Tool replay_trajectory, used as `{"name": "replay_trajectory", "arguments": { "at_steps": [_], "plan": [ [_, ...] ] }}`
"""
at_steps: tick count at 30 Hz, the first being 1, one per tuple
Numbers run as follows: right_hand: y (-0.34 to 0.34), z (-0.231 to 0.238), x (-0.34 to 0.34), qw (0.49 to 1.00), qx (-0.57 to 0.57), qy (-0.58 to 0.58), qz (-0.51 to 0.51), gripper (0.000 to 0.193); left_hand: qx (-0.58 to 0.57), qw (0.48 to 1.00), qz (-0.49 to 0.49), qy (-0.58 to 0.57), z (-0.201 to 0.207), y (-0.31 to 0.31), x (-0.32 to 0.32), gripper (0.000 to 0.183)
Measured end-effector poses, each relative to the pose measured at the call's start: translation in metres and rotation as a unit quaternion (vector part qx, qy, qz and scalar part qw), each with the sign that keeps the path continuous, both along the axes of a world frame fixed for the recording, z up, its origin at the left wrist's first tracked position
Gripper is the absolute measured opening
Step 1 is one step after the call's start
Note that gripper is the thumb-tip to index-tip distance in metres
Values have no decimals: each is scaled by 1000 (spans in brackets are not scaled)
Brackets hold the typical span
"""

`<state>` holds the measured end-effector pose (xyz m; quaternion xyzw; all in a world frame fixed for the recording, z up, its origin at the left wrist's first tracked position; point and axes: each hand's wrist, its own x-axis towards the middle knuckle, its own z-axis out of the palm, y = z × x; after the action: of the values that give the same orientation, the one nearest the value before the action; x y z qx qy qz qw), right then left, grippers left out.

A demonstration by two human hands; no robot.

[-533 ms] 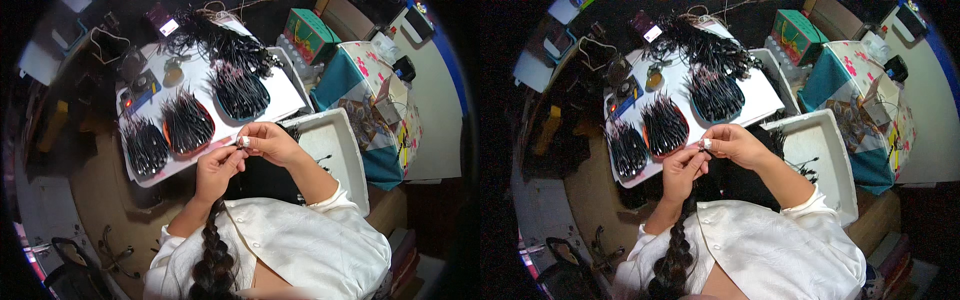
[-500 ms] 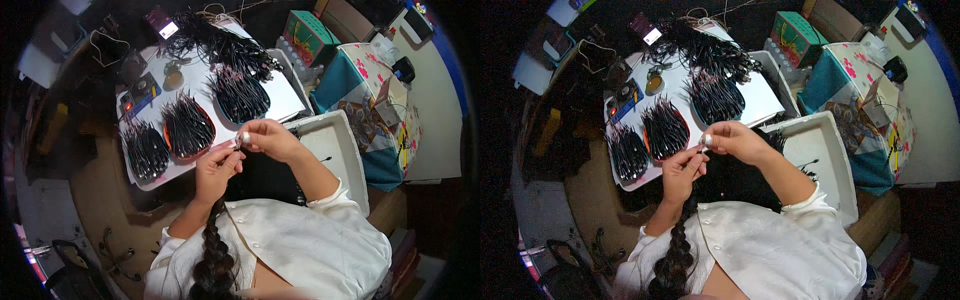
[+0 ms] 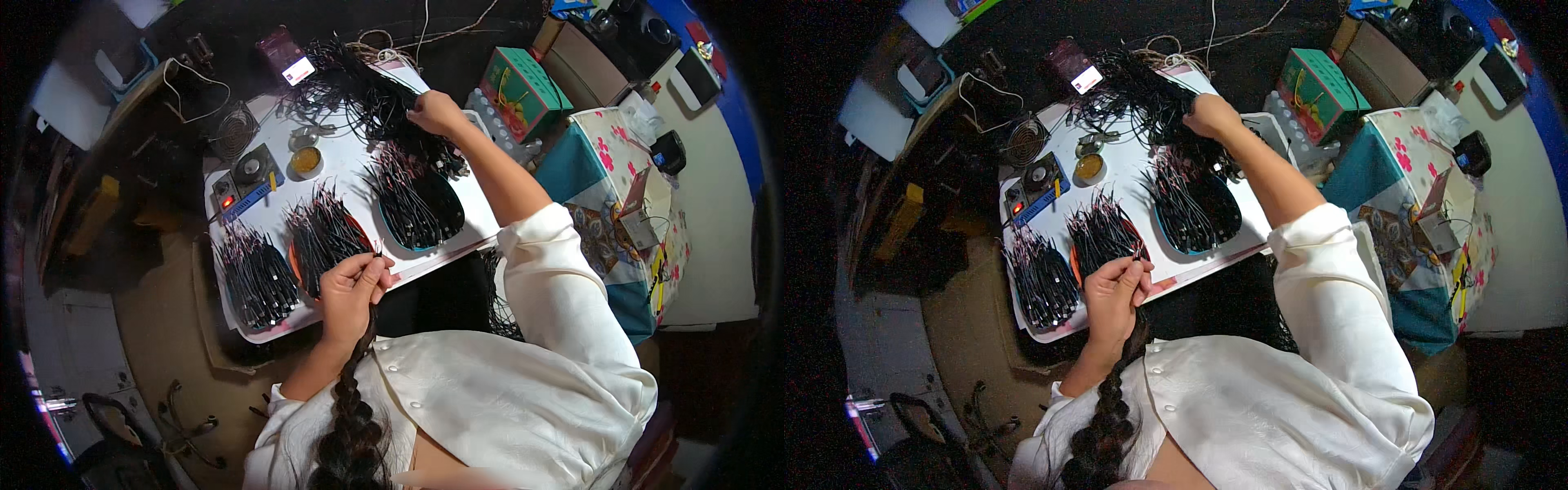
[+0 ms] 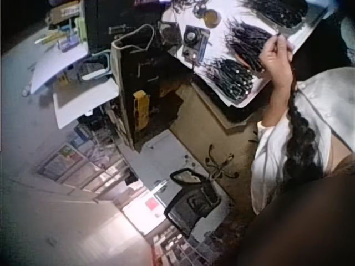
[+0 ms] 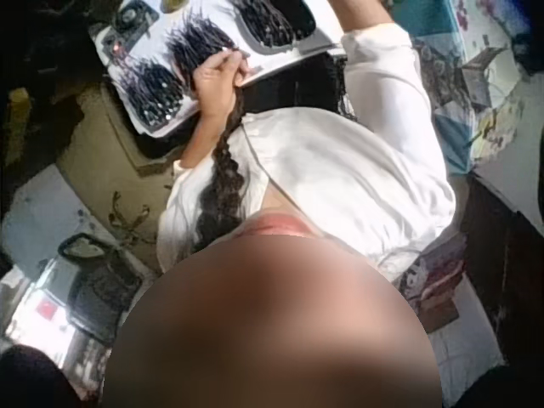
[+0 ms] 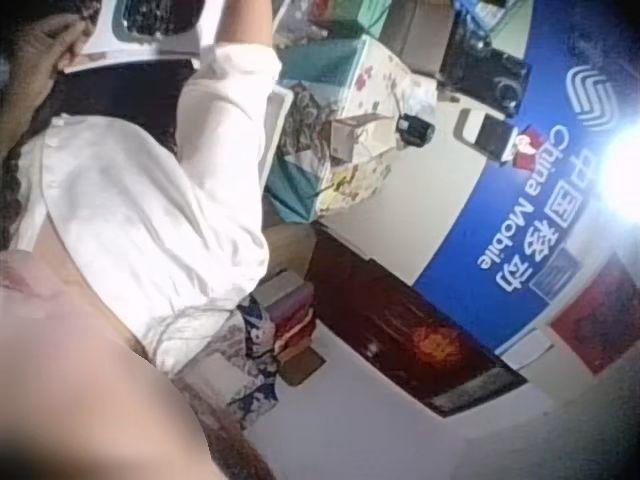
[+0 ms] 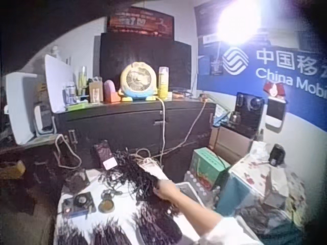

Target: The person repeatedly picks up black wire-like components from trays on a table, attaches small white cylindrical pieces to their ends, and places the finished items into a white tray. The person also uses a small tool to assist with the assembly.

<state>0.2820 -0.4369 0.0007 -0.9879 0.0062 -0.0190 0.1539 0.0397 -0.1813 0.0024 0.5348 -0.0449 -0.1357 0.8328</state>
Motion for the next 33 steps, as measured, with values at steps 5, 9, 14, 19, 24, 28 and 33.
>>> {"name": "replay_trajectory", "arguments": {
  "at_steps": [5, 9, 14, 19, 24, 28, 33],
  "plan": [
    [-33, 37, -43, 839, 535, 87, -42, 19, -30, 998, 4, 48, 3, -6, 9, 18],
    [-23, 68, -152, 817, 572, 10, 68, 23, -133, 984, -42, 110, 9, -26, 18, 17],
    [35, 35, -309, 939, 240, -131, 209, 14, -236, 961, -92, 113, 21, -66, 40, 16],
    [51, -34, -365, 957, 98, -118, 247, 16, -180, 980, -79, -6, 34, -68, 41, 17],
    [28, -38, -371, 916, 365, 9, 166, 19, -176, 961, -201, -68, 32, -54, -11, 15],
    [8, -4, -340, 742, 668, -62, 1, 19, -172, 956, -236, -27, 26, -41, -47, 17],
    [11, 31, -313, 616, 782, -39, 83, 22, -130, 958, -256, -18, 25, -35, -59, 18]
  ]
}}
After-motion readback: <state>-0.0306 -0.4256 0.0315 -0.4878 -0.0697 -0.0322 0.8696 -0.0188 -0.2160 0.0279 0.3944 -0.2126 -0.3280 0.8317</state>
